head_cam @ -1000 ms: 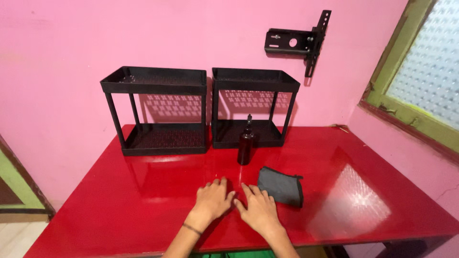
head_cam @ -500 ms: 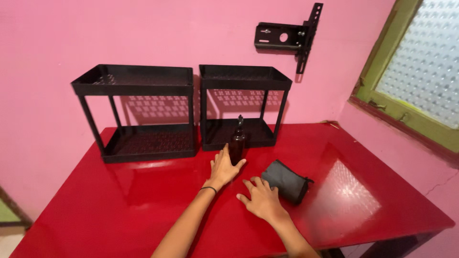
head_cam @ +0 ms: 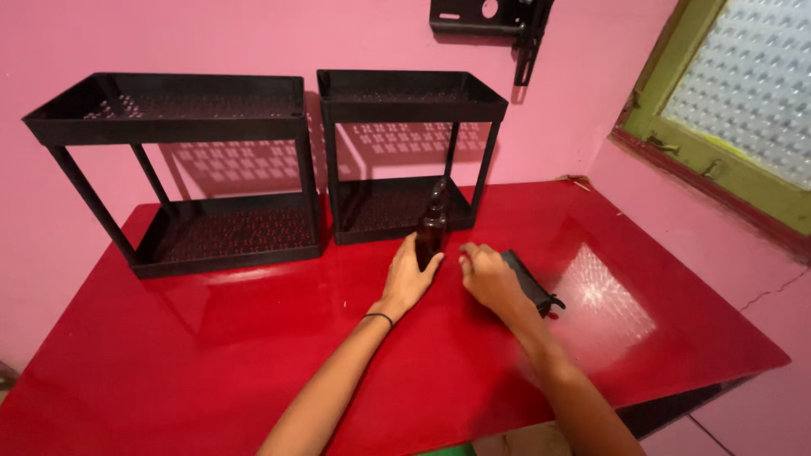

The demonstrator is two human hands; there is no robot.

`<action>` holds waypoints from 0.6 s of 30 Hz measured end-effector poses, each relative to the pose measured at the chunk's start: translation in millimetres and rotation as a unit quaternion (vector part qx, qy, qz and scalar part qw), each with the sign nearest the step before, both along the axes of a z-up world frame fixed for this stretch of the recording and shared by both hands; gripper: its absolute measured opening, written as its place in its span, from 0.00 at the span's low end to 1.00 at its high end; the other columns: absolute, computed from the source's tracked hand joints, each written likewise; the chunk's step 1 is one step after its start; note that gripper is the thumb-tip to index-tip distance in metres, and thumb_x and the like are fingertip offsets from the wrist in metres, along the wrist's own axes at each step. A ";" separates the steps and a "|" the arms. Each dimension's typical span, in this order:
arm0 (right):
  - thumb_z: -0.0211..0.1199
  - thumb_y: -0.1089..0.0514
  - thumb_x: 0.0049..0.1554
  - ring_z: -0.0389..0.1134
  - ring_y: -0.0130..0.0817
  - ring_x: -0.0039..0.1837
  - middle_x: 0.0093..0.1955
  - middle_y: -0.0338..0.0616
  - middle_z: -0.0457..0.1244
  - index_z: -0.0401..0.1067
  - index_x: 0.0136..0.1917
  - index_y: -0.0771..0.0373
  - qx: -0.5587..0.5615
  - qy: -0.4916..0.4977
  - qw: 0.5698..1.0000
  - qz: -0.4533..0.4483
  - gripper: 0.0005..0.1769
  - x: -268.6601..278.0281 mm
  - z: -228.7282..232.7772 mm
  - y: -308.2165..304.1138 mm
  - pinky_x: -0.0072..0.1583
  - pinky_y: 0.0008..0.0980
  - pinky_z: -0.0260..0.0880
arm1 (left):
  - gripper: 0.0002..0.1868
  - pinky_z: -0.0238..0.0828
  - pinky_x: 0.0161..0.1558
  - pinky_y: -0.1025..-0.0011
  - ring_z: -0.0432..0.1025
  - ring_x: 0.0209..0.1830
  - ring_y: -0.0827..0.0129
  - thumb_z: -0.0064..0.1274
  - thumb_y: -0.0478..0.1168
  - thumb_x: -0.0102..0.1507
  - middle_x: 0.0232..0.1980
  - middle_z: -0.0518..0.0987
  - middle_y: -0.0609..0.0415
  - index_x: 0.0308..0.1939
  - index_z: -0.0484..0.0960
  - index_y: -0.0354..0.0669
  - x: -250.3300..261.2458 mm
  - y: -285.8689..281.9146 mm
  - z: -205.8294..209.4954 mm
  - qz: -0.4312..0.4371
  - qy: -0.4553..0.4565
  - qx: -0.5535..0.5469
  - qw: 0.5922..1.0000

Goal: The person disassembles a two-tier black plastic shelf on a red table. They remove the top tray, then detach each vertical support leg from the bottom tray by hand, placing the parts on the table.

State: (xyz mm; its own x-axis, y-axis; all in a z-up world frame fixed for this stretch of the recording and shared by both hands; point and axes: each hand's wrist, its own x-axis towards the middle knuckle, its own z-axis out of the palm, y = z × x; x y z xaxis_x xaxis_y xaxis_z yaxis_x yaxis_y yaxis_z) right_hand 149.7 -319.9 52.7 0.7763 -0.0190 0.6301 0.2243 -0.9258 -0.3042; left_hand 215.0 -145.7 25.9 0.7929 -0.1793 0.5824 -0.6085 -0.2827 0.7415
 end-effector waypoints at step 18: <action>0.53 0.37 0.61 0.47 0.61 0.81 0.81 0.68 0.45 0.51 0.78 0.70 -0.135 0.311 0.932 -0.131 0.44 14.5 -36.2 -47.7 0.77 0.56 0.52 | 0.33 0.74 0.54 0.55 0.76 0.56 0.44 0.64 0.53 0.59 0.54 0.82 0.39 0.62 0.73 0.39 -11.6 -29.9 -0.6 -0.053 0.047 0.026 0.997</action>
State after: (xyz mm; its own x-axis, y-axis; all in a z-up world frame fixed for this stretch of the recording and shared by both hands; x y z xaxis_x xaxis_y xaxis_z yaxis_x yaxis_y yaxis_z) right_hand 164.2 -367.6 16.5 0.9838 -0.1651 0.0696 -0.1621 -0.9857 -0.0470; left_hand 203.4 -175.6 25.4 0.8181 -0.2936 0.4944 -0.5661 -0.2601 0.7823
